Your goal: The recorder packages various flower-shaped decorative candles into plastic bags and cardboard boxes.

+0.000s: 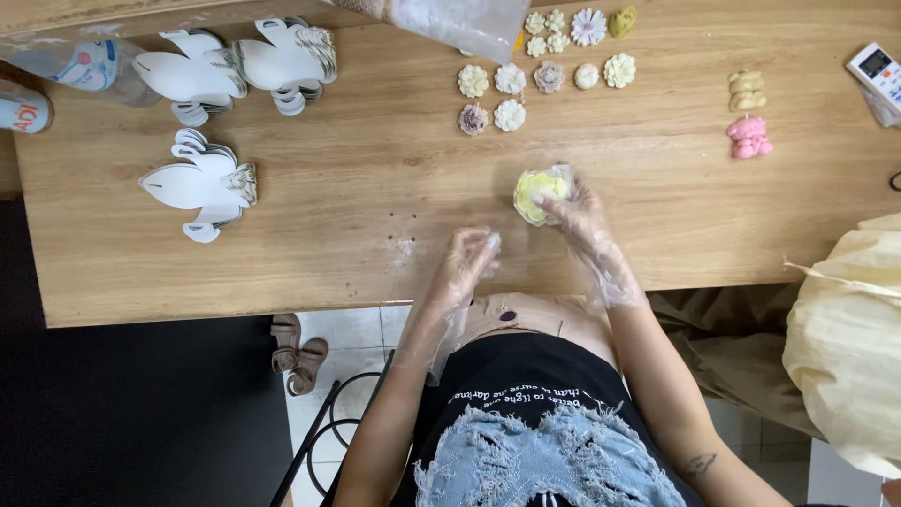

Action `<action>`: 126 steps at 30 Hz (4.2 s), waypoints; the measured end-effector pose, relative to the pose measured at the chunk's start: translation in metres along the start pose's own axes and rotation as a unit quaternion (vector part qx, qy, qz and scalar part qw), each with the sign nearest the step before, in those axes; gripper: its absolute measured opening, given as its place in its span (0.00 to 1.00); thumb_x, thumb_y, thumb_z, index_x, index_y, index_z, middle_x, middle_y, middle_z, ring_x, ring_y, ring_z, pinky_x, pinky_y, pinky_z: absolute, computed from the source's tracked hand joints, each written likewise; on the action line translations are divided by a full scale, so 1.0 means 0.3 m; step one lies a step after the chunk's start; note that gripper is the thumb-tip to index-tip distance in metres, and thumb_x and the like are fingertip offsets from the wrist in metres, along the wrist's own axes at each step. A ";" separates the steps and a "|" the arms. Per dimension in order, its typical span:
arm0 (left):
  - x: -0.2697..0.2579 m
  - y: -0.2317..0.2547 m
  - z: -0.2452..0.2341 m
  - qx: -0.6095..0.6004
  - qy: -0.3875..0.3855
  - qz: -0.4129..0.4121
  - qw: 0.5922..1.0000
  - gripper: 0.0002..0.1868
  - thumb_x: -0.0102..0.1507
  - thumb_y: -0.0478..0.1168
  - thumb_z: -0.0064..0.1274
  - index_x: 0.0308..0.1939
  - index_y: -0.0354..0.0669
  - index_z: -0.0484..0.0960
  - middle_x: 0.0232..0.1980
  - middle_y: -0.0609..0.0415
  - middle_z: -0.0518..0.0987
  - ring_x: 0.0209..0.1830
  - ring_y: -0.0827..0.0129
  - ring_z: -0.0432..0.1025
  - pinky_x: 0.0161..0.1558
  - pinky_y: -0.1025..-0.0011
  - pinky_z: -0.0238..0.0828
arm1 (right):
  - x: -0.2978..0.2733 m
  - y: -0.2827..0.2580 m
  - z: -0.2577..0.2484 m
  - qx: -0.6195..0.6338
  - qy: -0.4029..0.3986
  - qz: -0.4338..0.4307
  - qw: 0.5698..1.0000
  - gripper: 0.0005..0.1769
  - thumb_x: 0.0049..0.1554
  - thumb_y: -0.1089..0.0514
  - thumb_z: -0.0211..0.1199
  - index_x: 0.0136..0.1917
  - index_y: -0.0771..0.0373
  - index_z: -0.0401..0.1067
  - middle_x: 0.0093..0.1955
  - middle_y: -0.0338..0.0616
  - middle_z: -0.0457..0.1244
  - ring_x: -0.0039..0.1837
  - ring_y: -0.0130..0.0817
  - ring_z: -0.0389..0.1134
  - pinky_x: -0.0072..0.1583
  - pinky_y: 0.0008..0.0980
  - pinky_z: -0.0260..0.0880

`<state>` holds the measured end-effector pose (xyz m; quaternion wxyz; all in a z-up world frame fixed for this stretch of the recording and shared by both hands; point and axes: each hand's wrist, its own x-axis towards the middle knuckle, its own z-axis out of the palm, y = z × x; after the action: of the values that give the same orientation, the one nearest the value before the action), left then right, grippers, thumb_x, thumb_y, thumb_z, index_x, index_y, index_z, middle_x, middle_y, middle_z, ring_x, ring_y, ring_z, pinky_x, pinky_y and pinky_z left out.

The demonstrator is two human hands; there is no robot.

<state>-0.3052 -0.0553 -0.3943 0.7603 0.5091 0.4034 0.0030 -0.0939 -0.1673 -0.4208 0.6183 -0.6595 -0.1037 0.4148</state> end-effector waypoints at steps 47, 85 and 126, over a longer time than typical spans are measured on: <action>-0.259 0.537 -0.010 -0.682 -0.387 -0.146 0.604 0.31 0.69 0.43 0.57 0.65 0.21 0.63 0.52 0.38 0.70 0.38 0.72 0.66 0.36 0.81 0.68 | -0.402 -0.764 0.202 -0.528 0.022 -0.494 0.690 0.28 0.57 0.62 0.74 0.69 0.49 0.74 0.64 0.38 0.65 0.61 0.39 0.67 0.59 0.42 0.70; -0.319 0.619 0.046 0.068 0.030 0.252 0.965 0.16 0.70 0.44 0.52 0.58 0.40 0.75 0.48 0.52 0.82 0.45 0.76 0.74 0.45 0.73 0.77 | -0.390 -0.559 0.167 0.083 -0.140 -0.035 0.986 0.21 0.58 0.60 0.68 0.64 0.68 0.74 0.57 0.41 0.68 0.57 0.25 0.66 0.59 0.27 0.65; -0.165 0.443 0.122 0.088 0.064 0.363 0.925 0.12 0.77 0.40 0.43 0.61 0.40 0.74 0.62 0.50 0.80 0.58 0.70 0.75 0.62 0.71 0.73 | -0.363 -0.608 0.121 -0.003 -0.182 0.050 0.982 0.27 0.57 0.51 0.68 0.60 0.75 0.75 0.54 0.48 0.70 0.58 0.30 0.68 0.62 0.31 0.67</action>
<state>-0.2620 -0.0402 -0.2552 0.6318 0.6842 0.2378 0.2760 -0.1189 -0.1726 -0.2068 0.5657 -0.5790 -0.1830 0.5579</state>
